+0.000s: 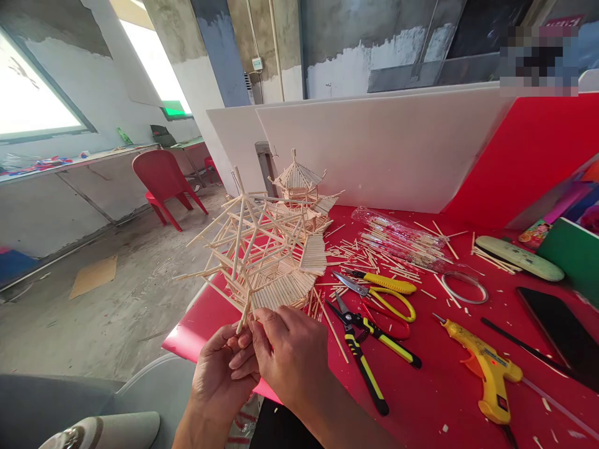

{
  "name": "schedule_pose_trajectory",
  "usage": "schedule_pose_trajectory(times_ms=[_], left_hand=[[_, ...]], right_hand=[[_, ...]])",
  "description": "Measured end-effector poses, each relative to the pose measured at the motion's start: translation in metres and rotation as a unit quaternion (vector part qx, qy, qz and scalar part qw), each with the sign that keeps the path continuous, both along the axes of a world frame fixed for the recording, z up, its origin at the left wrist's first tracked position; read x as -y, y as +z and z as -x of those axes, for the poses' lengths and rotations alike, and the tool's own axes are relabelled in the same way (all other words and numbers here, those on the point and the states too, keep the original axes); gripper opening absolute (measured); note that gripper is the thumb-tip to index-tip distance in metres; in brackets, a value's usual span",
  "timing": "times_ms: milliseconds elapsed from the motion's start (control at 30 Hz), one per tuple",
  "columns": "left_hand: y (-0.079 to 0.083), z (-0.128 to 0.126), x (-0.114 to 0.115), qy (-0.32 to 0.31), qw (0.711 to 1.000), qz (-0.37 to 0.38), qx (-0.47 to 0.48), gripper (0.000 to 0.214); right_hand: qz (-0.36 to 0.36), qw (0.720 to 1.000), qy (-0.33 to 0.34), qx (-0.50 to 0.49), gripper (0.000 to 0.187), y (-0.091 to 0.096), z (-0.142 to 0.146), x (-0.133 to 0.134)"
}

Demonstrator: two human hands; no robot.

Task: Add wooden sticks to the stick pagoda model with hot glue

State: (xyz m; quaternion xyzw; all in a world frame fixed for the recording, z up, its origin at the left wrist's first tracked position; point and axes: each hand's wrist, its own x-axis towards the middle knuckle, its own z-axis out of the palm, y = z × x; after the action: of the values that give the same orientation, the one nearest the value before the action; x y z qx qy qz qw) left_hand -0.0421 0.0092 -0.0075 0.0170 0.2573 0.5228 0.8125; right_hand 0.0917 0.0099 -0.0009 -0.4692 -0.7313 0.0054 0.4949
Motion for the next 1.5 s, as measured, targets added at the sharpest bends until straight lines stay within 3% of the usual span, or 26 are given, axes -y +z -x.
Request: schedule_pose_trajectory(times_ms=[500, 700, 800, 867, 933, 1167, 1500], left_hand=[[0.002, 0.0, 0.003, 0.006, 1.0, 0.023, 0.001, 0.011], [0.004, -0.005, 0.004, 0.022, 0.993, 0.03, -0.108, 0.015], [0.003, -0.004, 0.009, 0.117, 0.965, 0.003, -0.235, 0.019], [0.004, 0.0, 0.01, 0.195, 0.925, -0.043, -0.323, 0.02], [0.007, 0.006, 0.006, 0.233, 0.89, -0.082, -0.384, 0.022], [0.023, 0.015, -0.013, 0.204, 0.877, -0.115, -0.419, 0.031], [0.007, 0.01, 0.005, 0.138, 0.919, -0.092, -0.357, 0.019]], right_hand=[[-0.043, 0.999, -0.01, 0.001, 0.006, 0.0, 0.004, 0.0], [-0.052, 0.999, -0.01, -0.004, 0.007, -0.001, 0.003, 0.0], [-0.052, 0.998, -0.007, -0.016, 0.006, 0.0, 0.003, -0.001], [-0.052, 0.998, -0.002, -0.026, 0.005, 0.0, 0.002, -0.001], [-0.051, 0.998, 0.001, -0.034, 0.006, -0.001, 0.003, -0.002], [-0.037, 0.998, 0.011, -0.058, 0.007, -0.004, 0.005, -0.004], [-0.039, 0.996, 0.029, -0.072, 0.004, -0.011, 0.004, -0.006]])
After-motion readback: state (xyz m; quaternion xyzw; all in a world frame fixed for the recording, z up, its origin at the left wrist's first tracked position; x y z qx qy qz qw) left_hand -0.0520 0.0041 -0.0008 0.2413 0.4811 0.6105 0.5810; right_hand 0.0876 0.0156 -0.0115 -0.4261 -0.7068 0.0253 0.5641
